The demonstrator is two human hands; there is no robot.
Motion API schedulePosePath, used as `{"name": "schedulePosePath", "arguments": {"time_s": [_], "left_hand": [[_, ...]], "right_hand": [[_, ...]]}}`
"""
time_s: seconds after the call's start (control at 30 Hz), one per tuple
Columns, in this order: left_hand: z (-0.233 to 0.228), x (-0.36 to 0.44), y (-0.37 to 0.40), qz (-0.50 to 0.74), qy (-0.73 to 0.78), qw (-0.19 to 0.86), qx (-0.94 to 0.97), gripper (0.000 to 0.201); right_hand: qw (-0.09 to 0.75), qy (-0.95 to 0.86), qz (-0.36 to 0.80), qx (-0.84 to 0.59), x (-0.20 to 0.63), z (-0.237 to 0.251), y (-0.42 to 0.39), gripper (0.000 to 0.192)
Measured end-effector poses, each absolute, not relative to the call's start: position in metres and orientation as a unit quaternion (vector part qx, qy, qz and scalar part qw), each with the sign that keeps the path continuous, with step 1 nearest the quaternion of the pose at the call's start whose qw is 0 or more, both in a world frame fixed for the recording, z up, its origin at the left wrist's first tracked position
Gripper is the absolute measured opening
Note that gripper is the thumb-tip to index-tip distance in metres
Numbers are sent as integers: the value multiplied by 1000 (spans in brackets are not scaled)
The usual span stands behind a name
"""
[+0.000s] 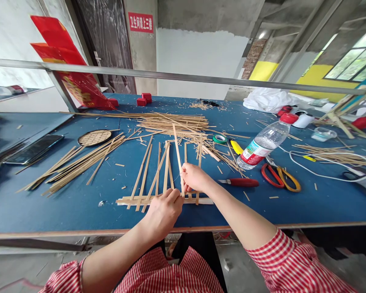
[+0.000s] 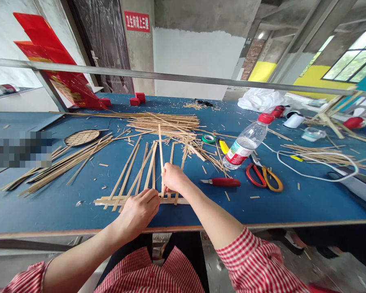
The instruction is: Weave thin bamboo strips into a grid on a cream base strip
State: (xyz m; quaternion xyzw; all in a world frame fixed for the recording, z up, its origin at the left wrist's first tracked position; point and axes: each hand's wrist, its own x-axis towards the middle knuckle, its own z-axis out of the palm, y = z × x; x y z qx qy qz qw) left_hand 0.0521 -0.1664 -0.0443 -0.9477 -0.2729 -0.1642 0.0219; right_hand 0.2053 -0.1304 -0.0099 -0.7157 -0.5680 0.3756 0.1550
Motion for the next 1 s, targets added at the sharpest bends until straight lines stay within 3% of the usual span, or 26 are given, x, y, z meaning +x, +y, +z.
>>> {"name": "schedulePosePath", "arguments": {"time_s": [0.73,0.83,1.0], "left_hand": [[-49,54,-166,-196,-280,31,-939,17],[-48,53,-166,-196,-281,34,-939,16],[-47,53,-166,-191,-280,36,-940,13]], "right_hand": [[140,-780,129,-596,194,16,-151,12],[158,-780,159,-585,195,17,-151,11],[188,-636,349,-662,200,11,-142,11]]}}
